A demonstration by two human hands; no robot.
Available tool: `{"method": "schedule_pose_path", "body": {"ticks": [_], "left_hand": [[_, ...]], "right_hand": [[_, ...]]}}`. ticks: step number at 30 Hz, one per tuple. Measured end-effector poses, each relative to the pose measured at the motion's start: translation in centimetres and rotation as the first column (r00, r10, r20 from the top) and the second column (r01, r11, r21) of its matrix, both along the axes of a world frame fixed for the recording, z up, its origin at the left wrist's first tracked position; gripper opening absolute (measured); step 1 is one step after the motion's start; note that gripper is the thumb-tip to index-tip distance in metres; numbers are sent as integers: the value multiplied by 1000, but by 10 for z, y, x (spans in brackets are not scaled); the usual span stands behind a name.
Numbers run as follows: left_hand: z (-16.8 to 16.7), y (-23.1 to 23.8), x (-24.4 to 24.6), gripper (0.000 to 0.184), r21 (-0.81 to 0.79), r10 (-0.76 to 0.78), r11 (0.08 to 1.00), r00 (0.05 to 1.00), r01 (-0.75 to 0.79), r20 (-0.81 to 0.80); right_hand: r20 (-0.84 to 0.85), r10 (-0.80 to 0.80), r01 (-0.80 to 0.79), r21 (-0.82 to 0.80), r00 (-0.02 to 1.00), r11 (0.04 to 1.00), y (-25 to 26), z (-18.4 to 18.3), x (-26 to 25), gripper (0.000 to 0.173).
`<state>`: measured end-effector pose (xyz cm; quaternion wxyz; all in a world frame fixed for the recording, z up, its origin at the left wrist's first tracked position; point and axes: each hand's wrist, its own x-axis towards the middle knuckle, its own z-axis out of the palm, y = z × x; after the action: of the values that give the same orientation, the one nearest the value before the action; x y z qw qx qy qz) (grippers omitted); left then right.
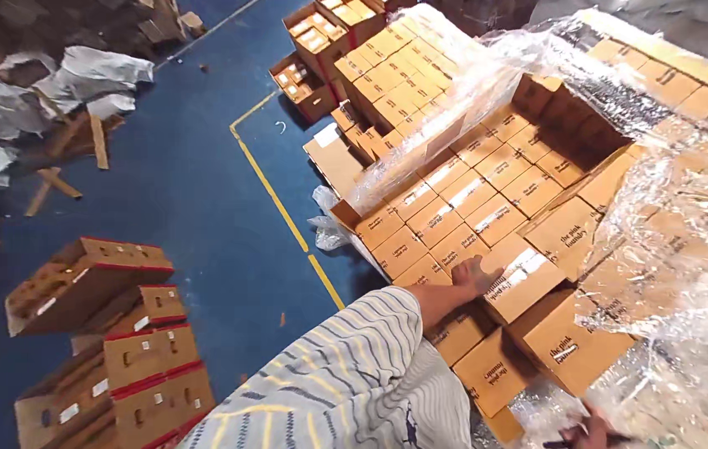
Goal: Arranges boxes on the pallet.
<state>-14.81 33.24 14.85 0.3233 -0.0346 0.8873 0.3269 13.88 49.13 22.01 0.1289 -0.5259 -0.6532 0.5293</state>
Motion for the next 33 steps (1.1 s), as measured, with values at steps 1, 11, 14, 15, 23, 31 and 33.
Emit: {"method": "schedule_pose_path", "body": {"ticks": [1, 11, 14, 15, 23, 31, 33], "left_hand": [[0, -3, -2, 80, 37, 5, 999, 1000, -6, 19], [6, -25, -14, 79, 176, -18, 984, 988, -10, 151], [34, -52, 4, 78, 179, -156, 976, 972, 124, 178], [38, -65, 17, 79, 171, -215, 967, 964, 188, 155], [25, -157, 111, 89, -20, -547, 833, 828, 553, 121], [12, -83, 72, 76, -46, -696, 706, 681, 706, -229], [6, -74, 66, 67, -4, -646, 739, 708, 673, -285]], "right_hand": [[101, 91, -98, 63, 991, 993, -20, 0, -33, 39], [539, 202, -315, 125, 818, 941, -94, -37, -188, 54], [550, 213, -330, 124, 808, 936, -105, 3, -168, 49], [530, 226, -342, 131, 818, 931, -109, 11, -151, 47], [367, 527, -447, -284, 766, 848, -155, -51, -18, 43], [230, 433, -451, 27, 871, 892, -145, -50, -20, 64], [206, 459, -480, 62, 864, 875, -139, -51, -21, 68]]}}
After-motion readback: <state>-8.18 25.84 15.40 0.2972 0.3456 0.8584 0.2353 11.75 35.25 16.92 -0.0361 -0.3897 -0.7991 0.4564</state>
